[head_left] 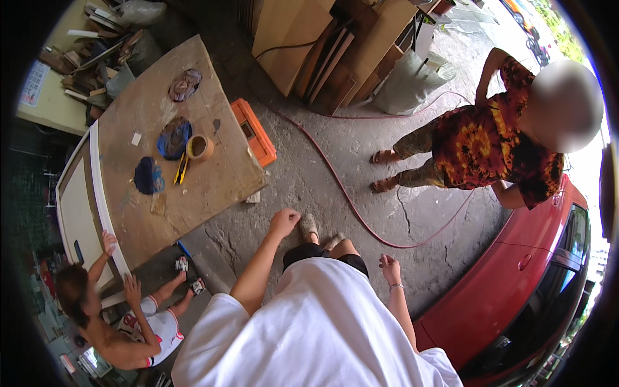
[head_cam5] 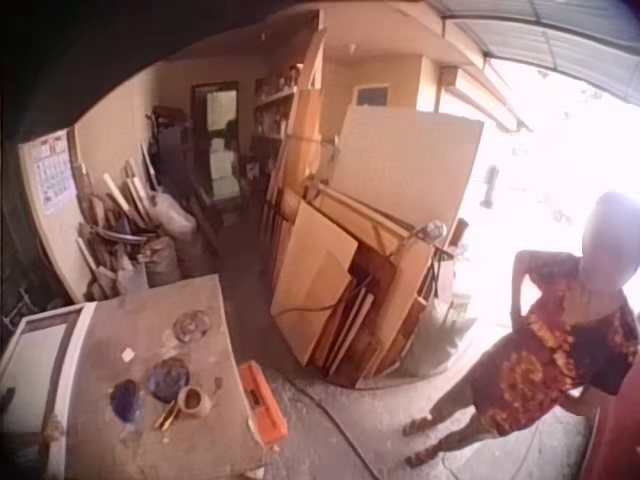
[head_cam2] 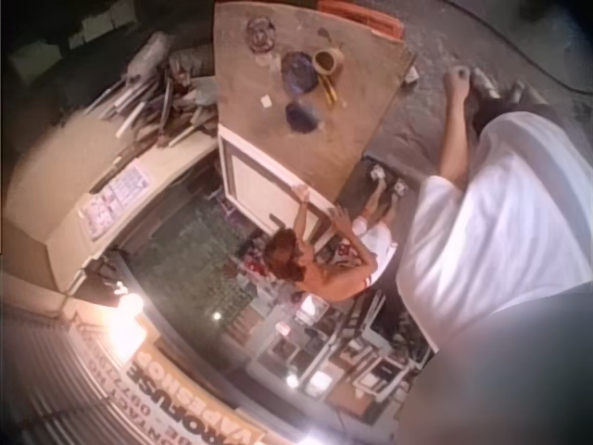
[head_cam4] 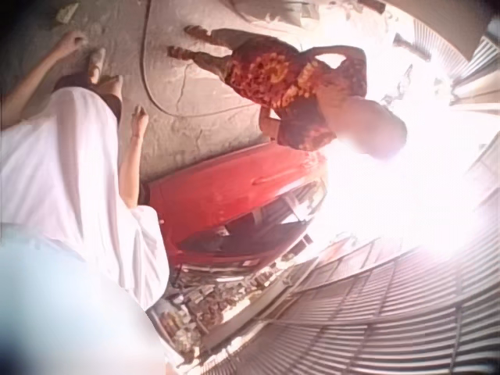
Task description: The person prepares a paint sprayer by attaching a hose and filling it with paint from a can. They then walk to a refrigerator, open it, and take out a plastic cup to serve a drink to another person.
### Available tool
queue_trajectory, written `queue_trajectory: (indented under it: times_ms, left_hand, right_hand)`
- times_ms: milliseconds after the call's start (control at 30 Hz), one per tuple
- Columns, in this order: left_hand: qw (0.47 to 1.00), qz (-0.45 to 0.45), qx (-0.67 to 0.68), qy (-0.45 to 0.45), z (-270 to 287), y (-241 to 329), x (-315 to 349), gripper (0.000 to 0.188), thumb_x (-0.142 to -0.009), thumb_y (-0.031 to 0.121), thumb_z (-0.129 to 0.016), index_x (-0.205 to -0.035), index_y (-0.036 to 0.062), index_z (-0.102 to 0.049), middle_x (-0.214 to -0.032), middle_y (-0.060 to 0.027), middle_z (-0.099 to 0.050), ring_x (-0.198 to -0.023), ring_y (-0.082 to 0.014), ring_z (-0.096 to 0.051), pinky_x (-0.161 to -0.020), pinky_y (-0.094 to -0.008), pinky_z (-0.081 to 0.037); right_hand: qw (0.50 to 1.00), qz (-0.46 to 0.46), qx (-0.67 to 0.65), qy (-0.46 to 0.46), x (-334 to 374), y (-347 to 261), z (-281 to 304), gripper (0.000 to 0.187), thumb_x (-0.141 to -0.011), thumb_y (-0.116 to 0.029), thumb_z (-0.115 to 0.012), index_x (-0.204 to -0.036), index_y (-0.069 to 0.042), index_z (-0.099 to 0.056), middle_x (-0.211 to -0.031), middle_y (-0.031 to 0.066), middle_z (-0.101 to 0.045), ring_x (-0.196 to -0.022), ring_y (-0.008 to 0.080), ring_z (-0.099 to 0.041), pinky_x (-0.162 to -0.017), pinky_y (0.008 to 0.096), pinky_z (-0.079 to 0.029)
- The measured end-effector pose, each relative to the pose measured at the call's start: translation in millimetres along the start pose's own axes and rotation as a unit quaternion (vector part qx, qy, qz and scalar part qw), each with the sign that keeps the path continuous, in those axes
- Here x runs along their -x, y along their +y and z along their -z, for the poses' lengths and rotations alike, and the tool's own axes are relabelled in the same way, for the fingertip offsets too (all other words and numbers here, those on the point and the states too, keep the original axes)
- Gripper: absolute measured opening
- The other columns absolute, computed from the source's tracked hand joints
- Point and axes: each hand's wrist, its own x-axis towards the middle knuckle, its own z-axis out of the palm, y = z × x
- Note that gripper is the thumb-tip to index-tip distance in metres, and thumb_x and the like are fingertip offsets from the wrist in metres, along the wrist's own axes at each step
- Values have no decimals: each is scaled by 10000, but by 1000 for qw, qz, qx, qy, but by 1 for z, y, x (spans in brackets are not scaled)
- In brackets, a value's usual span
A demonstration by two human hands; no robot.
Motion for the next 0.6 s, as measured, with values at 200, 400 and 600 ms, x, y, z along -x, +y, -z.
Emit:
queue_trajectory:
  times_ms: [200, 400, 600]
  left_hand:
    - [997, -41, 17, 63, 48, 32, -47, 306, -954, 299, -631, -835, 46, -755, -864, -178, -714, -810, -329, -694, -713, -401, -533]
    - [990, -7, 97, 103, 57, 50, -97, 310, -970, 305, -619, -876, 39, -749, -789, -128, -684, -760, -272, -684, -698, -356, -522]
    - [974, 81, 129, 167, 84, 44, -171, 282, -993, 277, -607, -1089, 32, -710, -852, -98, -732, -780, -174, -704, -715, -302, -532]
  right_hand:
    - [990, 72, 120, -1, -63, -68, -15, 482, -951, -352, -623, -1283, -5, -590, -928, 228, -728, -908, 395, -698, -807, 472, -533]
    - [969, 224, -6, 99, -194, -229, 12, 436, -960, -332, -628, -1188, 24, -520, -821, 224, -681, -808, 354, -700, -710, 439, -530]
    - [891, 413, -121, 147, -395, -526, 60, 337, -1003, -327, -609, -1143, -31, -530, -860, 151, -672, -744, 223, -664, -685, 384, -522]
